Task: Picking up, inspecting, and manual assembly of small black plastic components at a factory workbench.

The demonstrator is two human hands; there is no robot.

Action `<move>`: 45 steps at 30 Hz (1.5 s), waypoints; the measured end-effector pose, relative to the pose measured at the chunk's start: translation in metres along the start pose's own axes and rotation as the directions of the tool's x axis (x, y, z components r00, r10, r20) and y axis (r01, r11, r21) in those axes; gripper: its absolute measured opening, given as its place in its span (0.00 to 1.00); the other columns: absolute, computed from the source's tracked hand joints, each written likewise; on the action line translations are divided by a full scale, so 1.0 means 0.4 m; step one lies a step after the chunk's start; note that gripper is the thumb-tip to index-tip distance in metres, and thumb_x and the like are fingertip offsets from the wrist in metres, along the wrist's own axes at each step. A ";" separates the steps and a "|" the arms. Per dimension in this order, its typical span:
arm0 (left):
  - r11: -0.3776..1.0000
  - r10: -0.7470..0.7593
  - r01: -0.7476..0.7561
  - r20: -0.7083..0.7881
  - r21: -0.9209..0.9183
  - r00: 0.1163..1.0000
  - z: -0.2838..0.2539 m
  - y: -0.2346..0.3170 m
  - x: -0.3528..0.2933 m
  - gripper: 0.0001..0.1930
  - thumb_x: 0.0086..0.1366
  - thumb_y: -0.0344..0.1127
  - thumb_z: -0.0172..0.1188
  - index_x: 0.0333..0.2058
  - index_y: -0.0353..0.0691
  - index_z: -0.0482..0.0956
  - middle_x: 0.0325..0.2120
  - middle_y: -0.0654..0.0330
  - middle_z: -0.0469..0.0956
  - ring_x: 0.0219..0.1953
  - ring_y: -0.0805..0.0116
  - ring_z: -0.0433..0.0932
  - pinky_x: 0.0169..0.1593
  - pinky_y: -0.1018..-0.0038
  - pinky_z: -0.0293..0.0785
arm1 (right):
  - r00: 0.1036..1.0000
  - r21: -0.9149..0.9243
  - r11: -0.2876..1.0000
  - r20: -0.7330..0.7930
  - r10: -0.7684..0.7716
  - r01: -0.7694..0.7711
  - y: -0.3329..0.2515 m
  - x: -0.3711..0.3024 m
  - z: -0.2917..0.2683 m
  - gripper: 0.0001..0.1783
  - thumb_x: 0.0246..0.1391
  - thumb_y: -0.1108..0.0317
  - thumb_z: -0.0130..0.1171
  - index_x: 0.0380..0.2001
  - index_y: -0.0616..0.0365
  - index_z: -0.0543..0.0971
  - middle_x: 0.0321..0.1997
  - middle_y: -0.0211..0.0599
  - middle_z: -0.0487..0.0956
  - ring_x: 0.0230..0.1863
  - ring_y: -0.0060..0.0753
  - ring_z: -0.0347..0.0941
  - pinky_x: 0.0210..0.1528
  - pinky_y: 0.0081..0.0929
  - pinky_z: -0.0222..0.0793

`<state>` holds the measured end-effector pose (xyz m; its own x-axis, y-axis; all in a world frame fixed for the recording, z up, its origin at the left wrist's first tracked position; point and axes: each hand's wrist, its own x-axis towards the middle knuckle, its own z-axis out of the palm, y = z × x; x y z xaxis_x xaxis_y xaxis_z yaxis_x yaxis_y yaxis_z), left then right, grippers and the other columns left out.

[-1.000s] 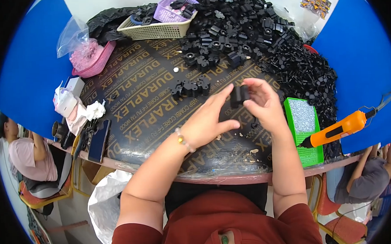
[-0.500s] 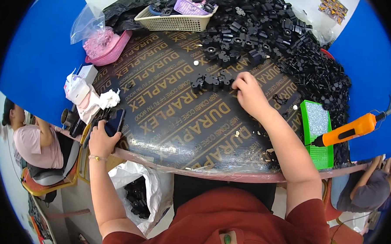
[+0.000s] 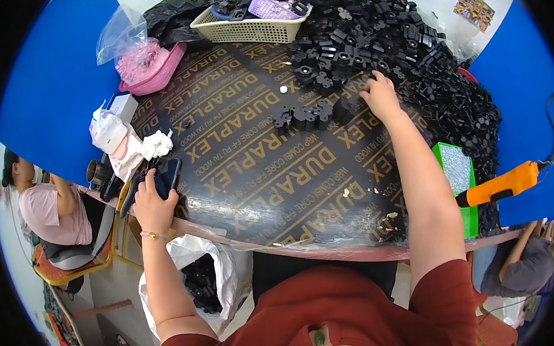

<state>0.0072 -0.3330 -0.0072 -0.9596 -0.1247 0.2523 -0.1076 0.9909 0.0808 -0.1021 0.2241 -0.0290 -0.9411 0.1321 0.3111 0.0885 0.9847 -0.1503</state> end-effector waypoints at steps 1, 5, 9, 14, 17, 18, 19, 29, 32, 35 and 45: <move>1.000 -0.004 0.004 0.027 -0.003 1.000 -0.005 0.000 0.002 0.36 0.53 0.49 0.64 0.61 0.48 0.66 0.45 0.51 0.73 0.47 0.48 0.74 0.49 0.55 0.72 | 1.000 -0.003 1.000 -0.019 -0.006 0.006 0.008 -0.015 0.000 0.19 0.49 0.67 0.67 0.45 0.57 0.79 0.65 0.50 0.67 0.65 0.62 0.61 0.65 0.46 0.62; 0.991 0.102 -0.097 -0.055 0.091 0.993 -0.064 0.056 -0.022 0.43 0.47 0.59 0.71 0.60 0.46 0.68 0.50 0.46 0.70 0.52 0.46 0.71 0.54 0.56 0.69 | 0.999 0.068 0.997 -0.006 0.031 -0.031 -0.010 -0.082 -0.043 0.19 0.45 0.71 0.68 0.43 0.58 0.80 0.66 0.53 0.64 0.63 0.61 0.63 0.64 0.44 0.63; 0.713 0.529 -0.524 -0.133 -0.466 0.838 -0.162 0.273 -0.035 0.37 0.51 0.52 0.71 0.55 0.36 0.72 0.53 0.45 0.72 0.57 0.45 0.70 0.61 0.57 0.66 | 0.997 0.098 0.994 0.051 0.052 -0.057 -0.024 -0.140 -0.083 0.25 0.43 0.76 0.65 0.49 0.57 0.76 0.67 0.57 0.61 0.64 0.63 0.62 0.66 0.43 0.62; 0.214 0.812 -0.521 -0.146 -0.826 0.565 -0.179 0.573 -0.066 0.32 0.60 0.49 0.66 0.58 0.36 0.69 0.55 0.46 0.71 0.58 0.48 0.70 0.62 0.60 0.66 | 0.996 0.170 0.985 0.089 0.003 -0.018 -0.008 -0.195 -0.138 0.31 0.42 0.77 0.65 0.54 0.54 0.73 0.68 0.57 0.60 0.66 0.62 0.61 0.67 0.40 0.61; 0.100 0.765 -0.217 -0.065 -0.971 0.641 -0.128 0.720 -0.057 0.36 0.63 0.46 0.64 0.64 0.37 0.61 0.60 0.49 0.66 0.63 0.55 0.65 0.62 0.60 0.66 | 0.969 0.406 0.902 -0.244 -0.044 0.143 -0.100 -0.231 -0.226 0.32 0.42 0.77 0.68 0.54 0.56 0.72 0.63 0.48 0.67 0.63 0.54 0.67 0.63 0.37 0.66; 0.055 0.734 -0.130 -0.048 -0.990 0.678 -0.085 0.773 -0.049 0.38 0.64 0.46 0.64 0.66 0.38 0.57 0.62 0.49 0.63 0.64 0.57 0.63 0.62 0.60 0.65 | 0.968 0.504 0.850 -0.247 -0.032 0.157 -0.119 -0.250 -0.260 0.33 0.41 0.77 0.68 0.55 0.56 0.72 0.61 0.46 0.69 0.62 0.50 0.68 0.62 0.36 0.67; 0.013 0.699 -0.042 -0.021 -0.999 0.715 -0.034 0.815 -0.040 0.41 0.64 0.45 0.63 0.69 0.40 0.53 0.64 0.50 0.60 0.65 0.59 0.61 0.62 0.60 0.65 | 0.969 0.601 0.781 -0.246 -0.024 0.172 -0.141 -0.270 -0.284 0.33 0.41 0.78 0.69 0.55 0.57 0.72 0.59 0.45 0.70 0.61 0.47 0.70 0.61 0.34 0.68; -0.263 0.819 0.733 0.257 -0.627 0.513 0.075 0.825 -0.030 0.18 0.68 0.38 0.61 0.53 0.42 0.70 0.46 0.60 0.77 0.50 0.63 0.79 0.53 0.66 0.77 | 0.993 0.709 0.702 0.017 -0.120 0.073 -0.120 -0.373 -0.307 0.48 0.35 0.67 0.77 0.63 0.57 0.68 0.64 0.42 0.69 0.64 0.40 0.67 0.64 0.35 0.64; -0.233 0.766 0.667 0.289 -0.708 0.575 0.091 0.818 -0.009 0.15 0.66 0.39 0.63 0.48 0.43 0.71 0.41 0.65 0.78 0.44 0.72 0.77 0.48 0.71 0.74 | 0.972 0.205 0.977 0.236 0.011 -0.061 -0.074 -0.404 -0.327 0.45 0.29 0.66 0.78 0.57 0.58 0.72 0.55 0.45 0.72 0.57 0.49 0.70 0.61 0.39 0.66; -0.221 0.767 0.646 0.279 -0.730 0.578 0.082 0.824 -0.016 0.17 0.65 0.39 0.65 0.48 0.43 0.71 0.39 0.67 0.76 0.40 0.76 0.74 0.44 0.75 0.72 | 0.924 0.155 0.981 0.380 0.047 -0.114 -0.028 -0.410 -0.291 0.36 0.31 0.75 0.74 0.50 0.59 0.75 0.49 0.44 0.74 0.51 0.49 0.72 0.55 0.38 0.69; -0.165 0.803 0.655 0.285 -0.737 0.523 0.069 0.827 -0.044 0.13 0.65 0.35 0.62 0.48 0.45 0.75 0.39 0.68 0.77 0.41 0.78 0.76 0.43 0.77 0.71 | 0.996 0.298 0.952 0.065 0.055 -0.072 0.012 -0.379 -0.243 0.03 0.49 0.76 0.60 0.30 0.61 0.81 0.33 0.47 0.80 0.40 0.52 0.77 0.44 0.41 0.73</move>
<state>-0.0187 -0.0017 -0.0114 -0.6627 0.7448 -0.0780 -0.4192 -0.2827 0.8627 0.0727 0.2200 0.0144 -0.9541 0.1781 0.2406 0.0545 0.8938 -0.4451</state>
